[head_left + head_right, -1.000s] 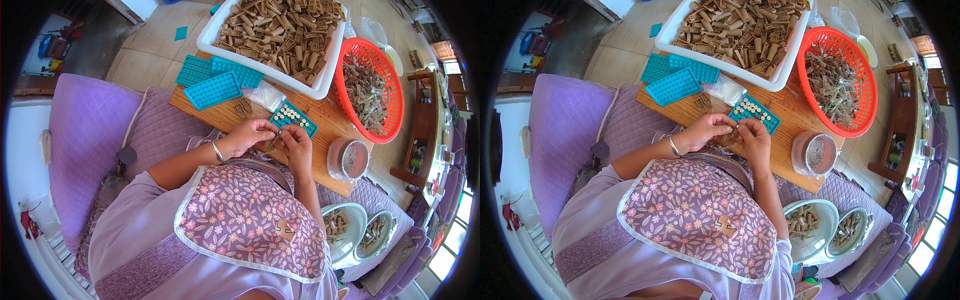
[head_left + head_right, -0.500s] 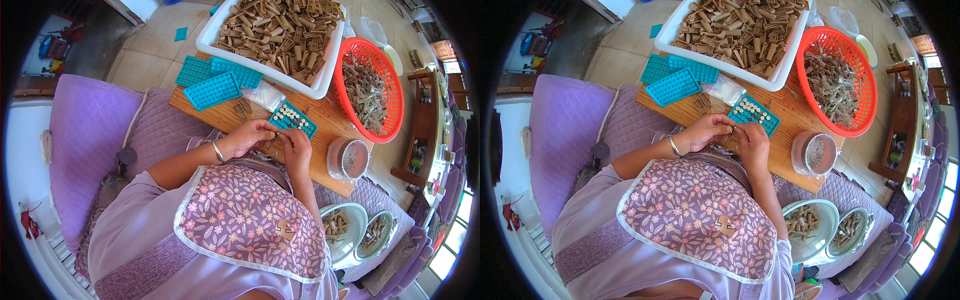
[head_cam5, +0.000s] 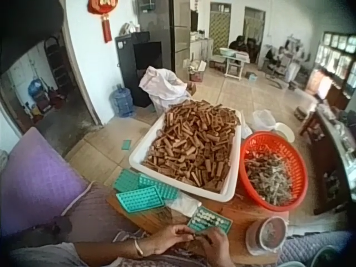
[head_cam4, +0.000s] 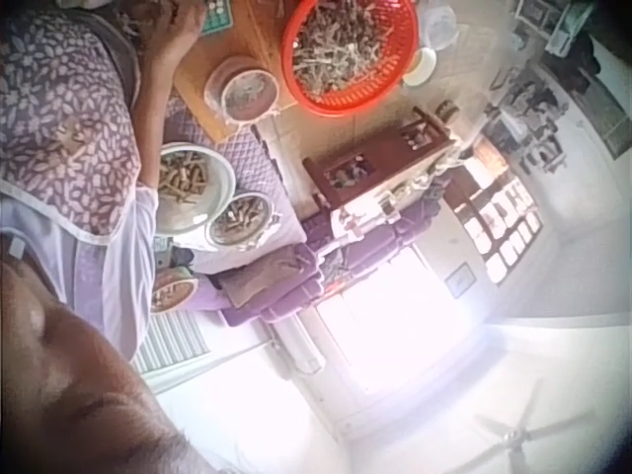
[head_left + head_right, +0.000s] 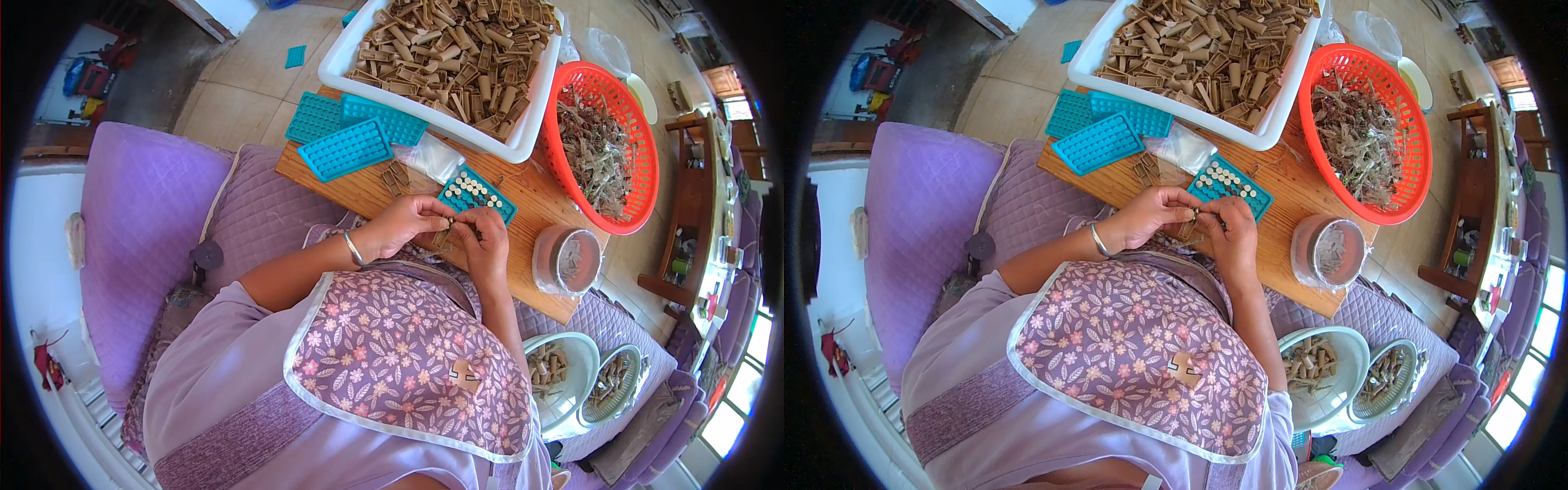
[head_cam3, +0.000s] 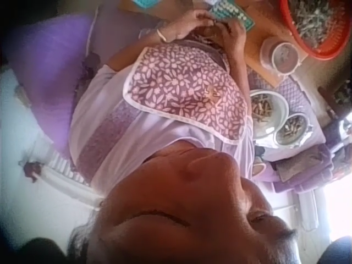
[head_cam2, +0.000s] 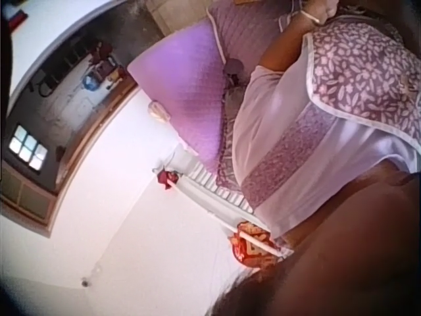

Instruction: The person assembles small white components into a green plastic tray by hand.

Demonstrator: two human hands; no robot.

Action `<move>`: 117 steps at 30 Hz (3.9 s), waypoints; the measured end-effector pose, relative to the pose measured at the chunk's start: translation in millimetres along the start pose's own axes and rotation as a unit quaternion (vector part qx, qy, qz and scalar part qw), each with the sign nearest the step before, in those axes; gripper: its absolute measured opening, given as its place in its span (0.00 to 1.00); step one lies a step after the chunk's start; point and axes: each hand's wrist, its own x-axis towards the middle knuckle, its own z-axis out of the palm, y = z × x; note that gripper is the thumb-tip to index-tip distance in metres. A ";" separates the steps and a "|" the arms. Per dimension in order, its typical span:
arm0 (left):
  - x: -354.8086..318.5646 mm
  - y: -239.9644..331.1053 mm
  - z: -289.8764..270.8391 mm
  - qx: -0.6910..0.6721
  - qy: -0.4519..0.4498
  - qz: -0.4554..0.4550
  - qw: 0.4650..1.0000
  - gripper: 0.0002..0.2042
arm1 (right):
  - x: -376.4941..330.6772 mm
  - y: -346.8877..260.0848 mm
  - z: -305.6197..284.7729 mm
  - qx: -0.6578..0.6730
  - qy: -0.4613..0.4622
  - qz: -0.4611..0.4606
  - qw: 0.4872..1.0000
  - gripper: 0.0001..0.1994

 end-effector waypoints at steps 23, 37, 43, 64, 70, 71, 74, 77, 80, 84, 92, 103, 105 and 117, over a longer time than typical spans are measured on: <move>-16.3 24.6 16.0 0.035 0.006 0.052 0.998 0.10 | 14.6 -15.4 -9.6 0.240 -0.088 0.256 0.932 0.08; 6.9 32.4 53.3 0.005 0.008 0.036 0.999 0.10 | 22.7 -7.0 -20.4 0.545 0.082 0.266 0.791 0.17; 15.8 21.9 52.6 -0.037 0.034 0.038 0.998 0.09 | 10.7 5.1 -11.4 0.582 0.080 0.313 0.746 0.14; 13.5 24.1 49.5 -0.047 0.010 0.034 0.998 0.09 | -0.6 -3.2 -13.5 0.358 0.098 0.262 0.891 0.07; 16.5 22.9 47.7 -0.069 0.040 0.037 0.996 0.08 | 6.7 -1.4 -19.6 0.432 0.061 0.284 0.854 0.09; 16.9 23.5 47.0 -0.069 0.042 0.038 0.996 0.08 | 8.4 -1.9 -22.2 0.432 0.059 0.284 0.854 0.09; 16.4 27.4 48.7 -0.084 0.050 0.030 0.995 0.08 | 11.1 3.5 -31.9 0.491 0.119 0.291 0.813 0.15; 16.3 27.3 51.6 -0.103 0.020 0.011 0.994 0.08 | 15.1 4.1 -33.3 0.459 0.100 0.265 0.842 0.18; 17.4 26.5 53.0 -0.088 0.006 0.001 0.996 0.08 | 17.6 -11.5 -30.4 0.497 0.090 0.260 0.823 0.19; 20.1 26.0 54.9 -0.100 0.016 0.008 0.995 0.08 | 11.6 -7.7 -23.0 0.432 0.133 0.251 0.856 0.18; 21.4 25.4 54.1 -0.113 0.034 0.067 0.991 0.08 | 11.4 -9.6 -31.5 0.451 0.048 0.295 0.841 0.11; 25.0 28.5 53.5 -0.118 0.029 0.059 0.991 0.09 | 4.3 -3.0 -21.3 0.366 0.122 0.228 0.894 0.11; 26.8 26.1 50.8 -0.115 0.029 0.059 0.991 0.09 | 3.1 -4.2 -20.5 0.364 0.122 0.231 0.894 0.11; 28.5 24.4 47.1 -0.079 0.012 0.075 0.994 0.10 | 3.2 -10.7 -19.7 0.370 0.151 0.254 0.881 0.11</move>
